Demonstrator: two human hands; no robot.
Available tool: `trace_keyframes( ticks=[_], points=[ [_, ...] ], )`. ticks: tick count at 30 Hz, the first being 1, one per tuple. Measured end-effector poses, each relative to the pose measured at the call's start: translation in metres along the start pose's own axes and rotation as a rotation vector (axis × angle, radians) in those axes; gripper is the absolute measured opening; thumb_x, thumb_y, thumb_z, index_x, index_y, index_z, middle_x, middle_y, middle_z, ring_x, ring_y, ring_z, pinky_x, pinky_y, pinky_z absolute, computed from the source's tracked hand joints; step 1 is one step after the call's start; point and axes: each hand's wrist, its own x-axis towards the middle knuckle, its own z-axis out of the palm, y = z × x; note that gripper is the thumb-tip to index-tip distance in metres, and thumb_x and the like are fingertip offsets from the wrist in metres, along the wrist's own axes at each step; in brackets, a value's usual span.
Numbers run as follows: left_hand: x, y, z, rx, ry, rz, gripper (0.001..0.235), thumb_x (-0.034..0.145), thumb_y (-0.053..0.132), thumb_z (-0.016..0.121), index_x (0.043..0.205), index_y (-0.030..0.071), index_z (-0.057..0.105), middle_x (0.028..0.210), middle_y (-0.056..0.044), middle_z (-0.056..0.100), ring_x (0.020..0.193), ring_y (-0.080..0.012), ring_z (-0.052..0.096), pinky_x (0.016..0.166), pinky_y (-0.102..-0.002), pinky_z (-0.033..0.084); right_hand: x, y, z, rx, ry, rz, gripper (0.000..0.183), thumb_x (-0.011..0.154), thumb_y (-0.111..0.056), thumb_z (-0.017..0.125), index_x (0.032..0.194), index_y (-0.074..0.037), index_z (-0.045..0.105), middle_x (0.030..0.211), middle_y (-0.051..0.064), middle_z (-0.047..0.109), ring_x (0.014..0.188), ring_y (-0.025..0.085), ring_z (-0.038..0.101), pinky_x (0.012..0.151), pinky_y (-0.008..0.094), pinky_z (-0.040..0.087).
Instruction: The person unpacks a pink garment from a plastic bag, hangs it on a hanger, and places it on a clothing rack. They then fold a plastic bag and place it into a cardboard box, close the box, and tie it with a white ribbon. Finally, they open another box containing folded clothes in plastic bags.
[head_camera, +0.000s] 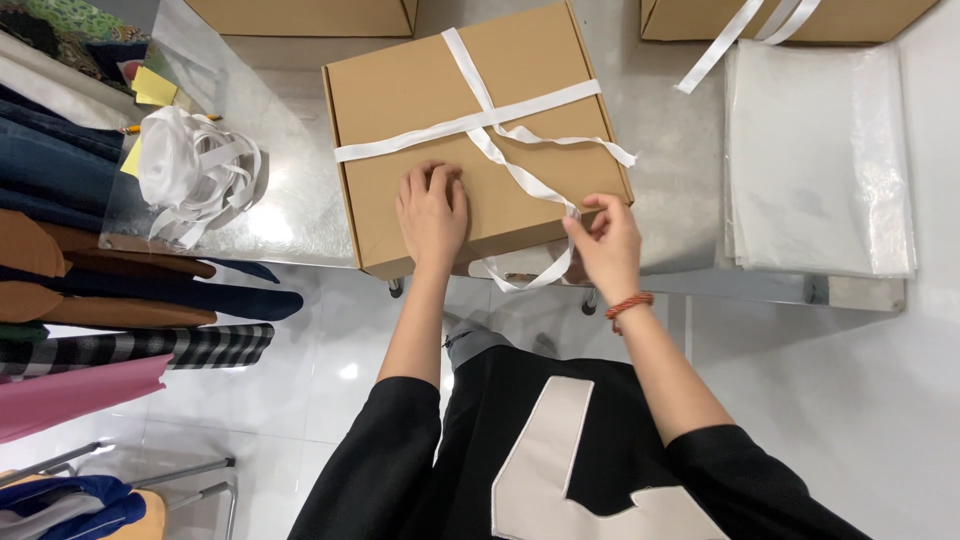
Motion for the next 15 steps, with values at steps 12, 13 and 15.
trace_keyframes(
  ticks=[12,13,15],
  points=[
    [0.000,-0.008,0.007,0.001,0.021,0.035,0.015,0.098,0.020,0.073,0.113,0.023,0.073,0.123,-0.001,0.061,0.127,-0.0239,0.055,0.105,-0.041,0.048,0.011,0.041,-0.070,0.701,0.349,0.383,0.022,0.102,-0.013,0.071,0.114,-0.019,0.053,0.084,-0.003,0.056,0.072,0.012,0.070,0.076,0.029,0.069],
    [0.000,-0.007,0.007,-0.005,0.017,0.039,0.015,0.098,0.020,0.073,0.113,0.023,0.073,0.123,-0.001,0.061,0.127,-0.0239,0.055,0.105,-0.041,0.048,0.014,0.051,-0.085,0.698,0.358,0.384,0.022,0.102,-0.013,0.071,0.114,-0.019,0.053,0.084,-0.003,0.056,0.072,0.012,0.070,0.076,0.029,0.069],
    [0.000,-0.007,0.007,0.014,0.029,0.043,0.016,0.097,0.020,0.073,0.113,0.023,0.072,0.123,0.000,0.060,0.126,-0.0226,0.055,0.104,-0.040,0.048,0.021,0.071,-0.117,0.940,0.427,0.483,0.030,0.102,-0.013,0.074,0.117,-0.024,0.051,0.078,-0.002,0.057,0.074,0.016,0.072,0.085,0.032,0.071]
  ],
)
